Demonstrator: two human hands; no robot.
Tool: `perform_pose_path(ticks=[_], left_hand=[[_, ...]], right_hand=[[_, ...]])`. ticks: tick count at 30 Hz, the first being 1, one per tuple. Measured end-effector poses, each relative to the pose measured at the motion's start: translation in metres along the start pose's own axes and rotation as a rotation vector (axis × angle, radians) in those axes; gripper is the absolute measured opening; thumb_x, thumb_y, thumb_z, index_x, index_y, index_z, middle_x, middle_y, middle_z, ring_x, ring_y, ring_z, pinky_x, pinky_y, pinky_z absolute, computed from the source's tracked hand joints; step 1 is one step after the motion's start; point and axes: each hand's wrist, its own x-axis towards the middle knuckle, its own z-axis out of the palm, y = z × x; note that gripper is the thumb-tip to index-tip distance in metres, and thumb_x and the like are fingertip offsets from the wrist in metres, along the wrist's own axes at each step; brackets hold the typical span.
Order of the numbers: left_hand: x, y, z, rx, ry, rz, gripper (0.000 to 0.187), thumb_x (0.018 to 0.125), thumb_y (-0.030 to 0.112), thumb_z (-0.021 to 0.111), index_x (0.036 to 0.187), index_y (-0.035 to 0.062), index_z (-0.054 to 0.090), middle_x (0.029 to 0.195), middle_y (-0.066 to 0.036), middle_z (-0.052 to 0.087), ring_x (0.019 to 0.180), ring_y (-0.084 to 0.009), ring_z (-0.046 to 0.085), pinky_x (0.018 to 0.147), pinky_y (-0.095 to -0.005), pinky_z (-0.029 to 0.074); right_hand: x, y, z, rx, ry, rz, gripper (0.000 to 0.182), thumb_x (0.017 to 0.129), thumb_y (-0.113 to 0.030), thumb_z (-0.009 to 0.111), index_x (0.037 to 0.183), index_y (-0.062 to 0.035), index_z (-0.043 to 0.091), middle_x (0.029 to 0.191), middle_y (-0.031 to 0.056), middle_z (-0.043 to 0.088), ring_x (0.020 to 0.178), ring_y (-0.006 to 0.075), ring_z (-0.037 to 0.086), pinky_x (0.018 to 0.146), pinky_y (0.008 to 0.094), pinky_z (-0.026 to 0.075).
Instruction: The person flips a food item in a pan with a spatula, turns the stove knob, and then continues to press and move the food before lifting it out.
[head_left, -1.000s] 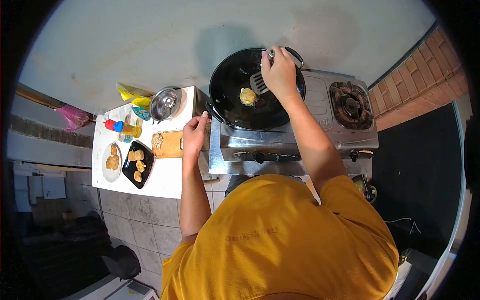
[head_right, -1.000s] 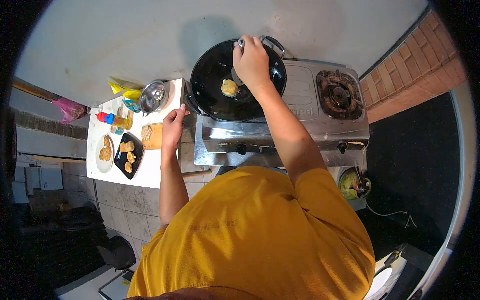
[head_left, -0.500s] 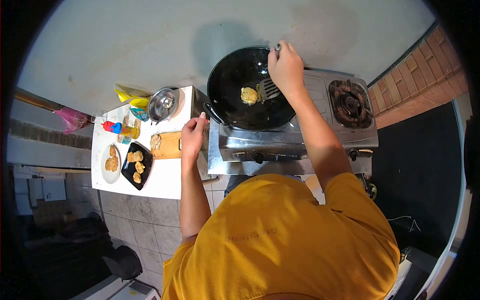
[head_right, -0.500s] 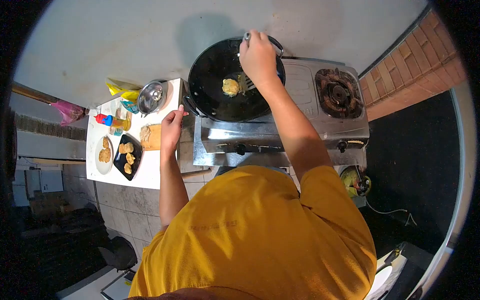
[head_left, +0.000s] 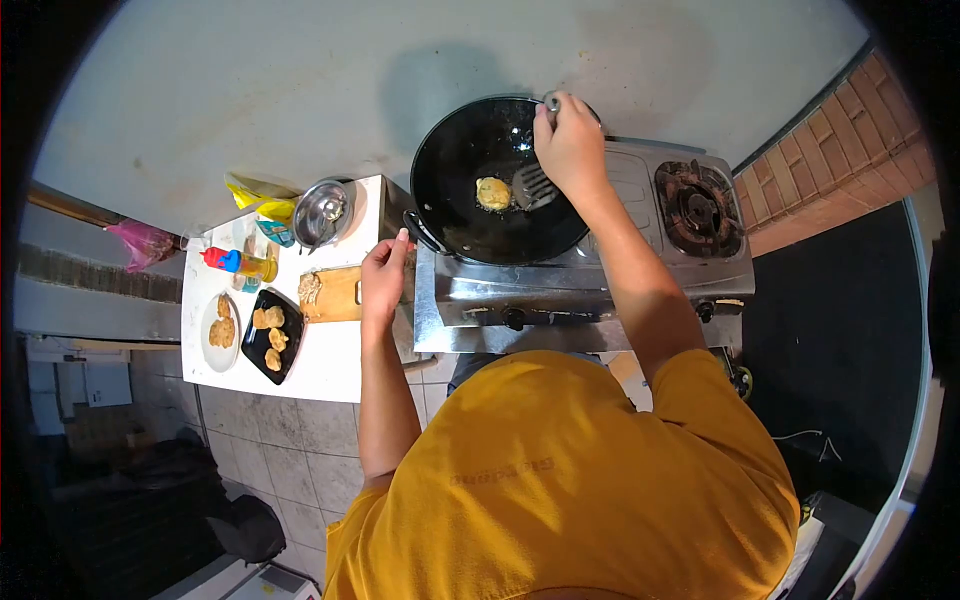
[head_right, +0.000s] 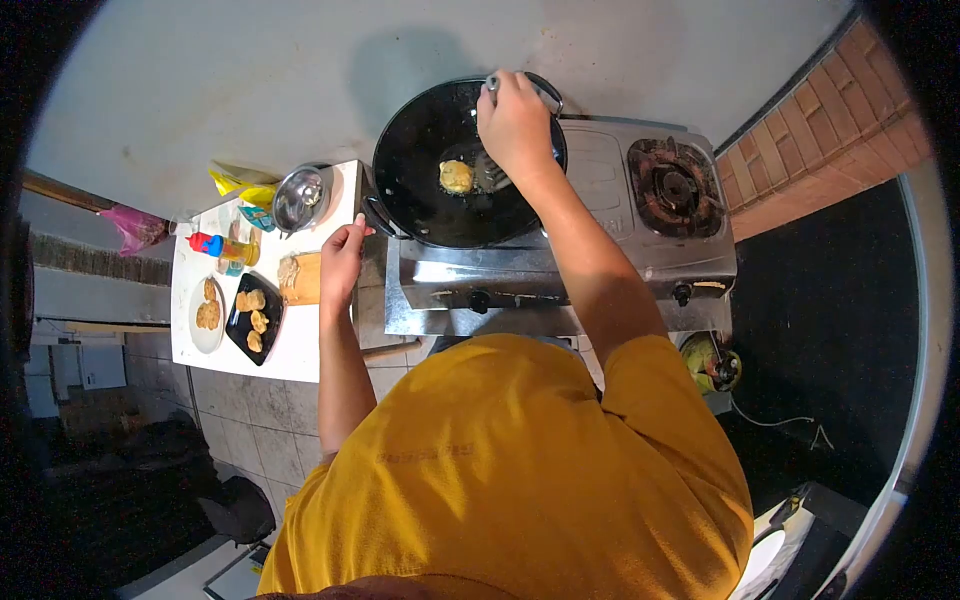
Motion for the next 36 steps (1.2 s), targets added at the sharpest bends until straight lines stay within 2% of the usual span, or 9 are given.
perform_pose_path(ticks=[4, 10, 14, 20, 23, 26, 28, 31, 36], left_hand=[[0.0, -0.002, -0.001, 0.003, -0.001, -0.005, 0.038, 0.092, 0.036, 0.06, 0.08, 0.0002, 0.065, 0.067, 0.004, 0.049, 0.065, -0.0062, 0.035, 0.059, -0.022, 0.029], [-0.001, -0.001, 0.0, 0.014, 0.003, 0.001, 0.039, 0.092, 0.036, 0.06, 0.081, -0.0005, 0.065, 0.067, 0.004, 0.05, 0.066, -0.0064, 0.038, 0.061, -0.0211, 0.031], [0.0, -0.001, 0.0, 0.022, -0.02, -0.011, 0.039, 0.092, 0.036, 0.059, 0.082, -0.001, 0.065, 0.07, 0.002, 0.053, 0.068, -0.0066, 0.041, 0.063, -0.0217, 0.034], [0.004, -0.004, -0.002, 0.038, -0.029, -0.006, 0.039, 0.092, 0.036, 0.059, 0.082, -0.0009, 0.065, 0.07, 0.002, 0.054, 0.068, -0.007, 0.041, 0.064, -0.0218, 0.034], [0.006, -0.003, 0.0, 0.038, -0.026, 0.01, 0.04, 0.092, 0.037, 0.059, 0.082, -0.0007, 0.065, 0.069, 0.002, 0.053, 0.067, -0.0072, 0.04, 0.063, -0.0223, 0.034], [0.004, -0.002, 0.0, 0.03, -0.004, 0.002, 0.041, 0.093, 0.038, 0.058, 0.082, -0.0005, 0.065, 0.069, 0.002, 0.052, 0.066, -0.0074, 0.039, 0.062, -0.0226, 0.033], [0.003, -0.002, -0.001, 0.035, -0.001, -0.011, 0.041, 0.093, 0.039, 0.058, 0.082, -0.0003, 0.065, 0.068, 0.002, 0.052, 0.066, -0.0074, 0.038, 0.061, -0.0227, 0.033], [0.005, -0.003, -0.002, 0.045, -0.007, -0.031, 0.042, 0.093, 0.04, 0.057, 0.082, 0.0001, 0.065, 0.068, 0.002, 0.052, 0.066, -0.0075, 0.038, 0.061, -0.0225, 0.033], [0.002, -0.004, 0.0, 0.021, 0.009, -0.021, 0.043, 0.094, 0.04, 0.055, 0.081, 0.0008, 0.066, 0.067, 0.002, 0.051, 0.066, -0.0072, 0.037, 0.061, -0.0222, 0.031]], right_hand=[[-0.004, 0.005, 0.0, -0.036, -0.042, 0.014, 0.016, 0.082, -0.011, 0.06, 0.093, -0.0003, 0.054, 0.089, 0.0188, 0.057, 0.078, 0.0396, 0.058, 0.068, 0.0465, 0.048], [0.004, 0.007, -0.004, 0.063, 0.002, 0.056, 0.015, 0.085, -0.013, 0.06, 0.088, 0.0007, 0.055, 0.078, 0.018, 0.057, 0.072, 0.0378, 0.058, 0.062, 0.0432, 0.046], [0.001, 0.018, 0.004, 0.0, 0.006, -0.122, 0.016, 0.085, -0.014, 0.06, 0.088, 0.0007, 0.055, 0.077, 0.0181, 0.056, 0.068, 0.0386, 0.057, 0.062, 0.0432, 0.046], [0.003, 0.009, -0.004, 0.02, -0.026, 0.041, 0.016, 0.084, -0.012, 0.06, 0.094, 0.0005, 0.057, 0.086, 0.0186, 0.059, 0.08, 0.0397, 0.059, 0.07, 0.0442, 0.049], [0.005, 0.013, -0.001, 0.058, -0.088, -0.005, 0.014, 0.084, -0.011, 0.06, 0.09, 0.0008, 0.056, 0.084, 0.0188, 0.059, 0.079, 0.0397, 0.058, 0.069, 0.0445, 0.048], [0.007, 0.013, -0.004, 0.077, -0.003, 0.056, 0.013, 0.084, -0.011, 0.06, 0.088, 0.001, 0.055, 0.085, 0.019, 0.059, 0.078, 0.0399, 0.058, 0.068, 0.0453, 0.048], [0.003, 0.02, 0.003, 0.042, 0.031, -0.1, 0.014, 0.086, -0.012, 0.06, 0.083, 0.0005, 0.054, 0.076, 0.0175, 0.057, 0.066, 0.0372, 0.057, 0.06, 0.0428, 0.045], [0.0, 0.02, 0.002, 0.097, -0.041, 0.052, 0.012, 0.085, -0.011, 0.06, 0.086, 0.0004, 0.054, 0.082, 0.0185, 0.058, 0.075, 0.0398, 0.057, 0.065, 0.0443, 0.047], [0.001, 0.019, 0.003, 0.087, 0.02, -0.048, 0.015, 0.086, -0.012, 0.06, 0.082, 0.0004, 0.055, 0.075, 0.0168, 0.057, 0.064, 0.0362, 0.057, 0.058, 0.042, 0.044]])
